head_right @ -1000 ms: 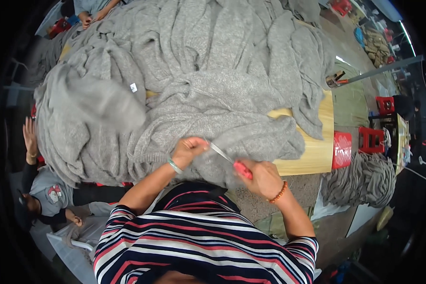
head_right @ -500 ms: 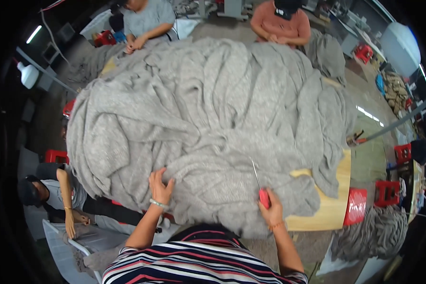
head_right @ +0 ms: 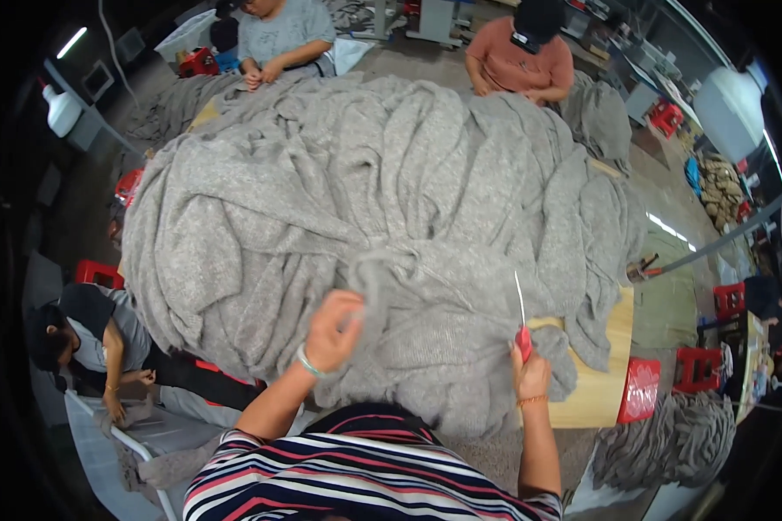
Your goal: Trimming loose threads from knitted sweaters using a pair of scissors on a factory floor.
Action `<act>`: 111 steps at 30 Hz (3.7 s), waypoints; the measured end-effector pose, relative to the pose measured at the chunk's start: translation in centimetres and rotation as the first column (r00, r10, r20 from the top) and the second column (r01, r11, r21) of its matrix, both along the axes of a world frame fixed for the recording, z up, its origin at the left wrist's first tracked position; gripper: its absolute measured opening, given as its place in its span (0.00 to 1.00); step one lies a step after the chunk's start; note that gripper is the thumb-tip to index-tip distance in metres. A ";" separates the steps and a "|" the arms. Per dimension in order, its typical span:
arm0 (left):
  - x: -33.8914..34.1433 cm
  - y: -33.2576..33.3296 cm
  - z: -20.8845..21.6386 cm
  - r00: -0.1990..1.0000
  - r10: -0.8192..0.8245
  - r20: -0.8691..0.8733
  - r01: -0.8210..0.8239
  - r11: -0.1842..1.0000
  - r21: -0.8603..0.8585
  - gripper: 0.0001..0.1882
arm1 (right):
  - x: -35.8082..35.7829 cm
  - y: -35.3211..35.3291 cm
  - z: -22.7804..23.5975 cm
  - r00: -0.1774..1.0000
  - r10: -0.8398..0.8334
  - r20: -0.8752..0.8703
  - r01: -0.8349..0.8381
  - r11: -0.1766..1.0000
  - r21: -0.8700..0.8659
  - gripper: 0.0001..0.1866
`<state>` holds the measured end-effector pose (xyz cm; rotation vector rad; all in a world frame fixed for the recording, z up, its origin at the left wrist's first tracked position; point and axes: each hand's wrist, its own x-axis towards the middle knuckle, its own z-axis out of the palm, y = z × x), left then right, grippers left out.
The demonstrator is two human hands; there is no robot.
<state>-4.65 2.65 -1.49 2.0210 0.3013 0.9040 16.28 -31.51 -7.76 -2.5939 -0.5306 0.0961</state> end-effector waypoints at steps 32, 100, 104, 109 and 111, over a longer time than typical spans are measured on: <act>-2.5 -9.9 -6.1 0.773 -0.522 -0.362 0.435 0.850 -0.296 0.21 | 8.7 18.9 -1.4 0.815 0.567 -0.123 -0.578 0.810 -0.099 0.15; 11.2 5.9 -9.3 0.990 -0.129 0.056 0.137 0.793 -0.594 0.11 | 6.4 -4.4 14.9 0.944 -0.013 0.329 -0.021 0.995 0.101 0.09; 13.4 7.8 -11.0 0.991 -0.077 0.109 0.122 0.862 -0.491 0.09 | 1.5 -9.1 17.6 0.974 0.181 0.136 -0.168 0.981 -0.098 0.07; 13.2 5.1 -15.0 0.975 -0.208 0.083 0.173 0.462 -0.870 0.12 | -7.9 -10.7 8.3 0.881 0.357 -0.311 -0.470 0.738 -0.484 0.11; 12.1 3.6 -15.8 0.984 -0.158 0.079 0.114 0.227 -0.967 0.14 | -9.4 -10.2 6.2 0.935 0.289 -0.207 -0.355 0.774 -0.524 0.12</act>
